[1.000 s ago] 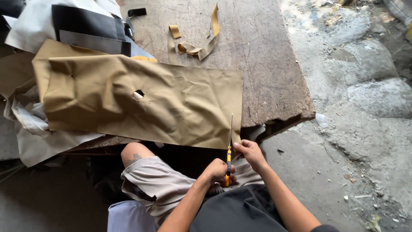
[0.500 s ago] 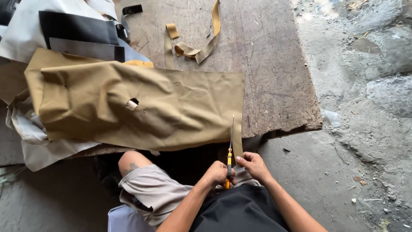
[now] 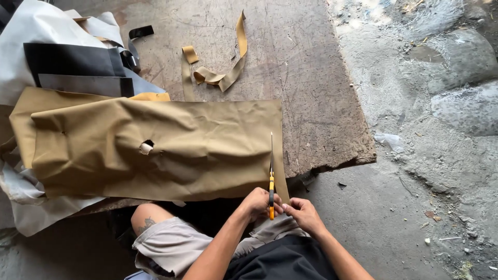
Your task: Cutting tan fabric into strips and shapes using scissors on a workbench.
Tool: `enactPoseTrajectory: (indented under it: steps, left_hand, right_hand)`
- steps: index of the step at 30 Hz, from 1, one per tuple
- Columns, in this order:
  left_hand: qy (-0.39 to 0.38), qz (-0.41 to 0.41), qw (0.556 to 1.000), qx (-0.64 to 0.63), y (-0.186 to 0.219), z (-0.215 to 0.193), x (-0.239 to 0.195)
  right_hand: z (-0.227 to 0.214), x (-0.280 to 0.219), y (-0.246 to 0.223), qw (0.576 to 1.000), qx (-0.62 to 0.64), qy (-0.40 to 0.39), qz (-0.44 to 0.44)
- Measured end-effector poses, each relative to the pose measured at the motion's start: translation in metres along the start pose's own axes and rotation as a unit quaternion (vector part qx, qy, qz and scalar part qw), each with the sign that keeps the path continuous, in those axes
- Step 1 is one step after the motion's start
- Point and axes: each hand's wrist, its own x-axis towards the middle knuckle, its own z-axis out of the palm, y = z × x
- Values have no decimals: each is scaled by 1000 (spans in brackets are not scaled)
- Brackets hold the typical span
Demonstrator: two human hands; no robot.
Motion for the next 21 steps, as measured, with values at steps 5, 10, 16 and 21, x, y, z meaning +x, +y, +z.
enactPoseTrajectory:
  steps: [5, 10, 16, 21]
  left_hand:
    - [-47, -35, 997, 43, 35, -6, 18]
    - [-2, -5, 999, 44, 30, -5, 26]
    - [6, -26, 997, 70, 71, -6, 30]
    - [14, -25, 993, 111, 94, 1, 21]
  right_hand:
    - [-4, -8, -8, 997, 52, -31, 44]
    - [-5, -3, 10, 996, 70, -35, 40]
    - [-10, -7, 1, 993, 82, -37, 77]
    - [-20, -8, -4, 991, 90, -31, 92]
